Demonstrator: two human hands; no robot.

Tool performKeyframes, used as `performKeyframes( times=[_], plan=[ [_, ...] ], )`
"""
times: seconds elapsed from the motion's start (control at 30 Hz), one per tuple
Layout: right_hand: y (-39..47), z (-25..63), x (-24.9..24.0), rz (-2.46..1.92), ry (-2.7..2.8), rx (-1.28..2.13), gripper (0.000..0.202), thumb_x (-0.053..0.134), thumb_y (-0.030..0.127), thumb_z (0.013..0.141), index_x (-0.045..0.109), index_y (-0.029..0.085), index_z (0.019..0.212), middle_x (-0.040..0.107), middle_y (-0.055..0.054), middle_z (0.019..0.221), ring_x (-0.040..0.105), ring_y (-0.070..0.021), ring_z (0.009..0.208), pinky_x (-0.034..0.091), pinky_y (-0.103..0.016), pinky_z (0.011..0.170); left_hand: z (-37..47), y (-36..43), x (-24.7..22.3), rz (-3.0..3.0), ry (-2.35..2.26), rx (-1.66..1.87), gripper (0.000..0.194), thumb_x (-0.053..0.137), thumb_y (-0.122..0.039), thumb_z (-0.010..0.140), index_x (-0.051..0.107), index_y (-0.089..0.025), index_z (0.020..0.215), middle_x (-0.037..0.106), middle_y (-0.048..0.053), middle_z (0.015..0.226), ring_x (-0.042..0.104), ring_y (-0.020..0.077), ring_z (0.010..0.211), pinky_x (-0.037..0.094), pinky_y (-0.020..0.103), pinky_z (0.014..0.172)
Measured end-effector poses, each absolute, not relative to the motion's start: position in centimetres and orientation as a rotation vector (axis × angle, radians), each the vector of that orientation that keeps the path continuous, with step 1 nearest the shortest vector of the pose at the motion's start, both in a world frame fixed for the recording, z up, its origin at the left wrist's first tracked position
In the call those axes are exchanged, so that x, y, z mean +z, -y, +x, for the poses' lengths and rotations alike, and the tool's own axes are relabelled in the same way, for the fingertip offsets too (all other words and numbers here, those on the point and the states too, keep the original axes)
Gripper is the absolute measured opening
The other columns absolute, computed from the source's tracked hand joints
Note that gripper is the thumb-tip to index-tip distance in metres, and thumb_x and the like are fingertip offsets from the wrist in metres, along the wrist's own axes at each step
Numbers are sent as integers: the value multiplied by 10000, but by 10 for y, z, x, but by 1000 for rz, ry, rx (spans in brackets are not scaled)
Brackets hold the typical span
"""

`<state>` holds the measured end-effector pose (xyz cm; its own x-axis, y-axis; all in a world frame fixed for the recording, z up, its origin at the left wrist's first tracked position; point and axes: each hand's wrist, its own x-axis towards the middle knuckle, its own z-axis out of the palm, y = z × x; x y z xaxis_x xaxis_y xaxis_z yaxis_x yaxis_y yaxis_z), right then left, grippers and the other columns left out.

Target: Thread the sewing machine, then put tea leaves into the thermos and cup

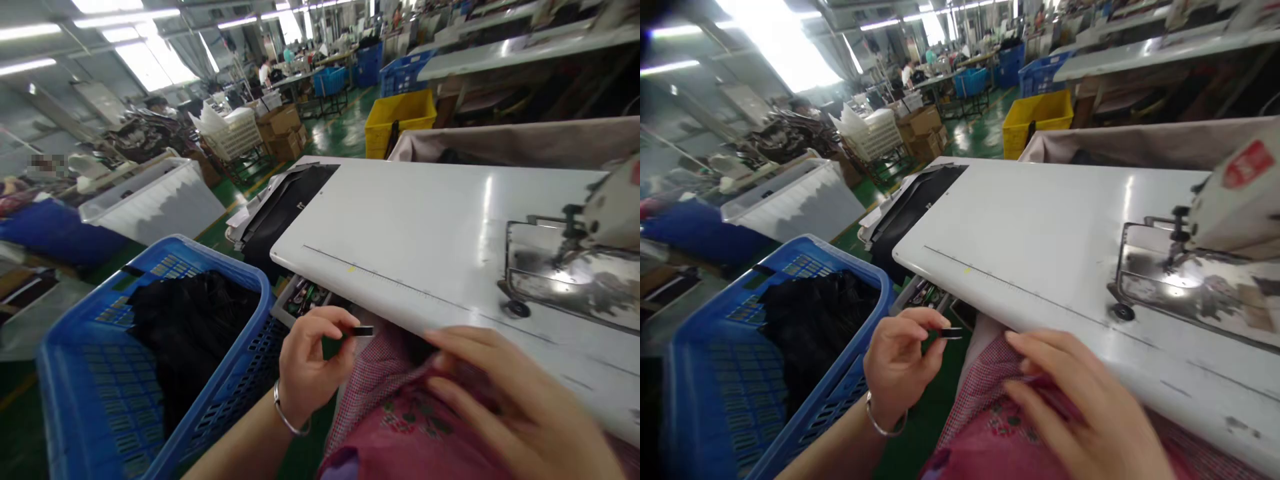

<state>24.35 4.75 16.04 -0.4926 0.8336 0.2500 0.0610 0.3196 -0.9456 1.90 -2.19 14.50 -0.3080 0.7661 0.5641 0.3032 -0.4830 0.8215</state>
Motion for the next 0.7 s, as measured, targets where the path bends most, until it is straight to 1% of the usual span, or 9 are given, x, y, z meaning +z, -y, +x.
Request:
performKeyframes(
  times=[0.07,0.13,0.23,0.3,0.4,0.47,0.53,0.6,0.7],
  plan=[
    [-44,236,160,-695,2017,1110,411,700,273,852,617,355,1246,641,-34,1064,624,-179,893,569,-287,777,40,26,143,1678,-1350,1780,386,627,73,732,504,-196,981,651,60,1000,641,186,924,560,345,794],
    [-41,231,157,-663,1980,1144,321,651,228,894,632,350,1190,652,-10,1042,617,-160,937,540,-270,820,57,30,143,1713,-1350,1746,380,626,58,740,519,-206,991,645,57,999,637,188,928,565,346,787],
    [-36,233,152,-763,1662,1519,171,669,242,890,687,313,1045,657,6,949,607,-127,835,514,-220,738,73,32,146,1667,-1434,1624,434,687,-46,772,537,-235,1133,619,75,1107,630,188,945,562,334,781],
    [-33,241,148,-769,1335,1816,131,683,268,883,699,285,1012,640,5,941,585,-111,824,495,-191,736,79,31,151,1665,-1517,1426,425,719,-131,794,561,-256,1168,632,51,1097,632,163,908,549,300,777],
    [-30,252,145,-686,949,2053,112,679,264,883,707,220,983,596,-4,935,531,-93,836,467,-161,782,87,26,159,1763,-1532,1276,174,667,-127,843,641,-240,973,658,-16,875,617,103,787,512,226,730],
    [-29,258,145,-649,789,2149,137,673,267,887,706,181,988,564,-9,859,491,-80,770,457,-145,743,92,24,163,1808,-1509,1314,135,638,-97,854,654,-222,904,650,-19,824,606,94,757,499,212,702],
    [-29,263,147,-606,670,2219,166,664,268,893,699,159,1014,558,-14,826,472,-76,730,458,-142,717,97,23,166,1792,-1510,1339,138,638,-96,853,668,-219,909,655,-13,833,607,100,765,497,221,703],
    [-28,268,150,-542,588,2252,163,647,263,905,691,157,1020,594,-34,910,470,-68,712,465,-142,706,101,25,169,1764,-1523,1337,136,634,-107,859,678,-224,914,660,-12,846,609,106,784,495,232,722],
    [-26,273,154,-450,497,2285,131,607,275,933,669,189,1010,624,-59,1075,487,-59,682,482,-147,684,106,29,173,1729,-1538,1329,130,620,-130,874,683,-230,927,662,-13,863,609,109,804,491,240,739]
  ],
)
